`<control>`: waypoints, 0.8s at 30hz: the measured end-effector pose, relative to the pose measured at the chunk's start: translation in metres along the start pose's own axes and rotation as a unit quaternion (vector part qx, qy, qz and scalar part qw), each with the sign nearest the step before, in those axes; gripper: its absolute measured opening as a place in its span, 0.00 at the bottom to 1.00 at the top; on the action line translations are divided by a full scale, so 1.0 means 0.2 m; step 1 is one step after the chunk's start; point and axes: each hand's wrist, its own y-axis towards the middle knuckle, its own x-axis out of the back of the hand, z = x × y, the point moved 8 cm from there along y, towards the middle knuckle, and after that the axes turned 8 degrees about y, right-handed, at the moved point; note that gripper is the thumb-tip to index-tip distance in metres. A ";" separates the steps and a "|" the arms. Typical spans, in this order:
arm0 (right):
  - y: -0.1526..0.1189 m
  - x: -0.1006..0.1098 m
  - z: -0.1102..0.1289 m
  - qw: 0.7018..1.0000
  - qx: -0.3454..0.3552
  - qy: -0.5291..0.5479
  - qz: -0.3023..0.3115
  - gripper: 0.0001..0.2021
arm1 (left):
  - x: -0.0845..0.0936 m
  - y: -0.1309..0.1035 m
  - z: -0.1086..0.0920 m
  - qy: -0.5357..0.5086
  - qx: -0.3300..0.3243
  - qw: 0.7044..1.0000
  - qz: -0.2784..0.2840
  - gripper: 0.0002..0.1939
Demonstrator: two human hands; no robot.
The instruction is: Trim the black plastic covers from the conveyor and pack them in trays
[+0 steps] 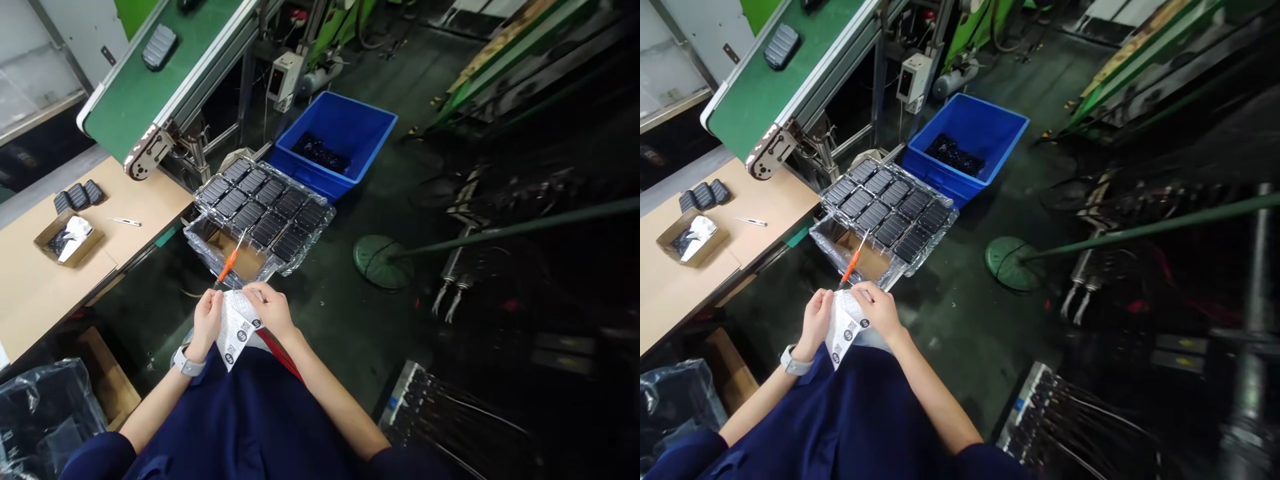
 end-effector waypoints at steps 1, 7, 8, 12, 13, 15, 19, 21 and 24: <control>0.02 0.06 0.00 1.000 0.004 0.001 -0.020 0.09 | -0.05 0.02 -0.03 0.015 -0.023 1.000 -0.008 0.23; 0.11 0.45 -0.08 0.985 -0.009 0.002 -0.170 0.10 | -0.49 0.16 -0.19 0.069 -0.111 0.991 0.032 0.20; 0.11 0.54 -0.10 0.981 -0.015 0.004 -0.196 0.10 | -0.58 0.18 -0.22 0.078 -0.119 0.989 0.047 0.20; 0.07 1.08 -0.20 0.930 -0.016 0.024 -0.368 0.11 | -0.87 0.25 -0.33 0.106 -0.150 0.983 0.015 0.20; 0.04 1.26 -0.23 0.902 -0.012 0.029 -0.430 0.11 | -0.92 0.28 -0.36 0.113 -0.154 0.981 -0.016 0.21; -0.01 1.62 -0.28 0.859 -0.011 0.038 -0.510 0.13 | -1.04 0.35 -0.40 0.130 -0.153 0.978 -0.050 0.21; 0.03 2.15 -0.36 0.888 -0.043 0.046 -0.455 0.15 | -1.58 0.38 -0.43 0.149 -0.127 0.974 0.111 0.23; 0.07 2.34 -0.38 0.904 -0.055 0.055 -0.420 0.17 | -1.92 0.30 -0.42 0.170 -0.105 0.954 0.224 0.24; 0.14 2.53 -0.40 0.921 -0.058 0.077 -0.379 0.18 | -2.34 0.14 -0.41 0.182 -0.056 0.916 0.353 0.24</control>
